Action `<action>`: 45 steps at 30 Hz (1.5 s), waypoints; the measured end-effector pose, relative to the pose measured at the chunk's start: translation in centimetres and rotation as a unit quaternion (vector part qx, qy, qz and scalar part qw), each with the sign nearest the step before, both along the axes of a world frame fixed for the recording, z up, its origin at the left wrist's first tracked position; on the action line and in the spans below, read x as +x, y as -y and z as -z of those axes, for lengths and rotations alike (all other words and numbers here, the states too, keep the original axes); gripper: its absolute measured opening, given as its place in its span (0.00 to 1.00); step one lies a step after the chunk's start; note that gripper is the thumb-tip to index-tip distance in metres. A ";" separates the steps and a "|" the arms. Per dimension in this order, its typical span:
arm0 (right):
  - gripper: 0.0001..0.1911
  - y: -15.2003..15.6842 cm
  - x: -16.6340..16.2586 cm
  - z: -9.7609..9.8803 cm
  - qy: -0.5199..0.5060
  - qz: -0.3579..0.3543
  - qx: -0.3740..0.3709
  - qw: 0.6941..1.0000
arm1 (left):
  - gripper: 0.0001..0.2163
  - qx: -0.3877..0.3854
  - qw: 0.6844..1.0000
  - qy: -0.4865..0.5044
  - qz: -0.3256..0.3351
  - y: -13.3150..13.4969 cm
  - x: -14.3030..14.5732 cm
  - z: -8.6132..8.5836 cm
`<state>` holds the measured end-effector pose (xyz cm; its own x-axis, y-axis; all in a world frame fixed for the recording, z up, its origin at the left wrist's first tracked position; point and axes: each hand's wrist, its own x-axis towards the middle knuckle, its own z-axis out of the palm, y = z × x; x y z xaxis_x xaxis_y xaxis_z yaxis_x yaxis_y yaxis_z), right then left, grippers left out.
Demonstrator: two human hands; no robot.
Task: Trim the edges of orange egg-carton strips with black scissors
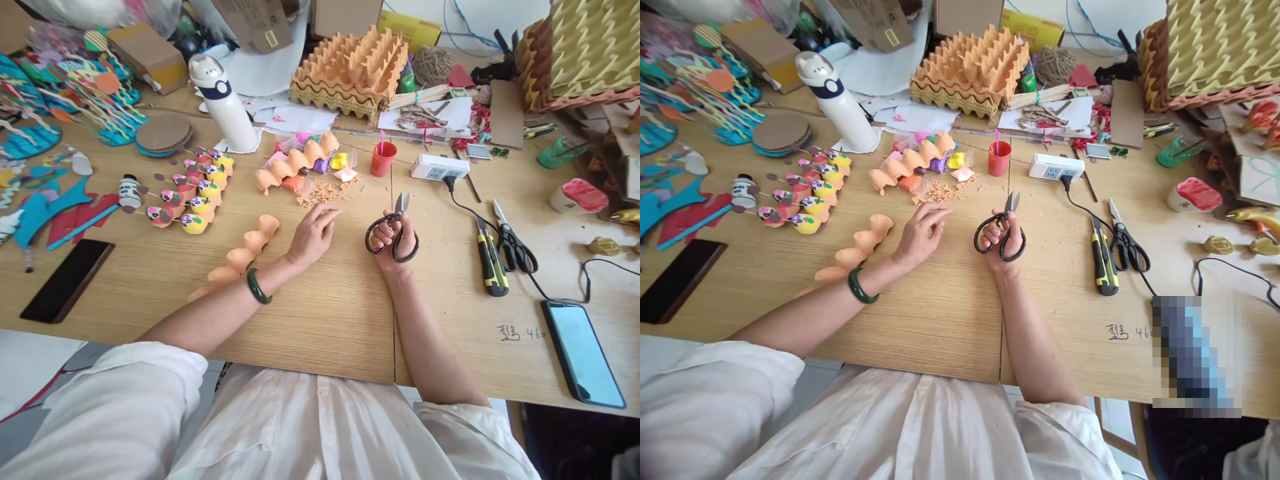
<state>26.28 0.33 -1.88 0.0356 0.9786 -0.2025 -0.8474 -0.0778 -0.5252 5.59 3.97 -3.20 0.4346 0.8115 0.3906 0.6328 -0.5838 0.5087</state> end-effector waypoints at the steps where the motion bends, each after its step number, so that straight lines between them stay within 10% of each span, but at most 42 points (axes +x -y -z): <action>1: 0.17 0.1 -0.2 0.0 0.007 -0.007 0.000 1.000 | 0.21 0.000 1.000 0.018 -0.007 0.4 -0.2 -0.1; 9: 0.17 1.5 -2.0 -0.2 0.100 -0.135 0.016 0.986 | 0.21 -0.092 0.977 0.192 0.006 4.6 1.4 0.6; 17: 0.30 2.2 -3.1 0.0 0.206 -0.231 0.027 0.951 | 0.38 -0.377 0.852 0.333 0.147 6.4 2.9 0.7; 23: 0.21 2.9 -2.2 0.0 0.228 -0.225 -0.016 0.947 | 0.38 -0.505 0.745 0.399 0.175 7.2 1.6 -0.6; 33: 0.16 3.1 -0.6 -1.0 0.010 -0.273 -0.148 0.950 | 0.41 -0.482 0.783 0.344 0.191 7.0 0.9 -2.1; 45: 0.15 3.1 -0.7 -0.8 0.046 -0.251 -0.158 0.954 | 0.42 -0.444 0.805 0.352 0.175 7.2 1.2 -1.9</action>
